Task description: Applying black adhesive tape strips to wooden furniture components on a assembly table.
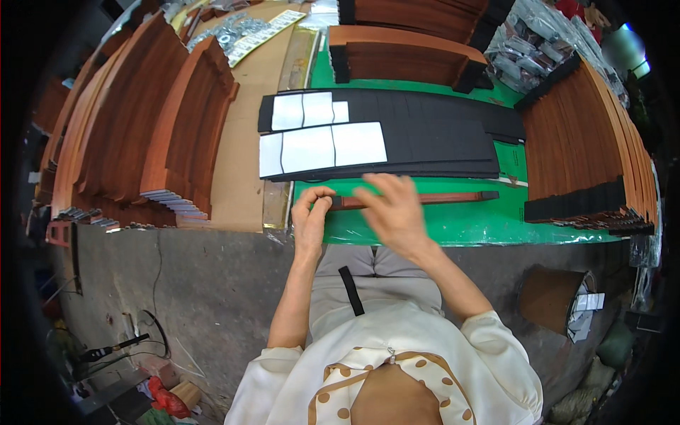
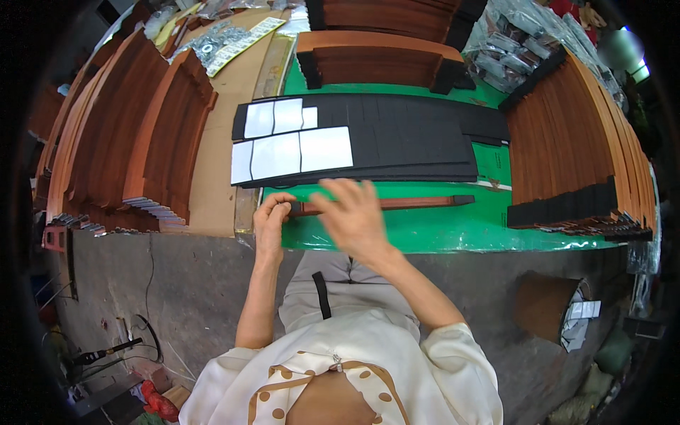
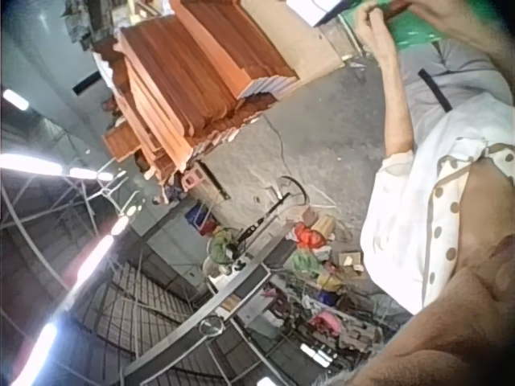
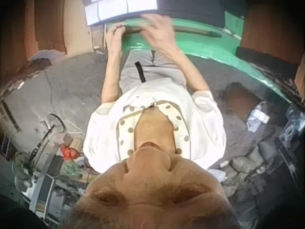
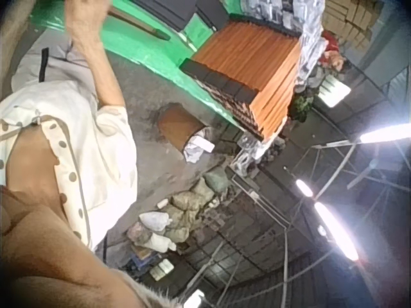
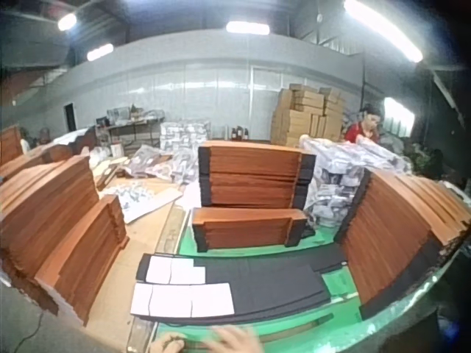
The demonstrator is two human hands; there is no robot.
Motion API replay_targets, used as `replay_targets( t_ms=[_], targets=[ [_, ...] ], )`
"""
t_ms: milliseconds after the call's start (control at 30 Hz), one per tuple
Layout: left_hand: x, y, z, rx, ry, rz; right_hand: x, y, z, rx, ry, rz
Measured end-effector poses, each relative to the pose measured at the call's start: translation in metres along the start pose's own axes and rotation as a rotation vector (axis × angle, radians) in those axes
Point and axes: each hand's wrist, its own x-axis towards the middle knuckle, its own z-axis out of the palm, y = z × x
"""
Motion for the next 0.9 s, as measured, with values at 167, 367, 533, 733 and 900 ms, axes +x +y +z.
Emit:
replay_targets(
  t_ms=[167, 367, 533, 733, 900],
  targets=[
    [-0.012, 0.001, -0.01, 0.246, 0.007, 0.164, -0.052, 0.085, -0.083, -0.382, 0.277, 0.349],
    [-0.059, 0.002, -0.022, 0.506, -0.051, 0.287, -0.146, 0.139, -0.102, 0.214, 0.256, 0.889],
    [-0.061, -0.028, -0.02, 0.516, -0.083, 0.363, -0.169, 0.144, -0.09, 0.112, 0.283, 0.844],
    [-0.041, -0.019, -0.036, 0.683, 0.033, 0.575, -0.141, 0.133, -0.08, -0.012, 0.281, 0.763],
    [-0.044, -0.032, -0.051, 0.609, 0.09, 0.429, -0.143, 0.13, -0.085, -0.038, 0.285, 0.805]
  ],
)
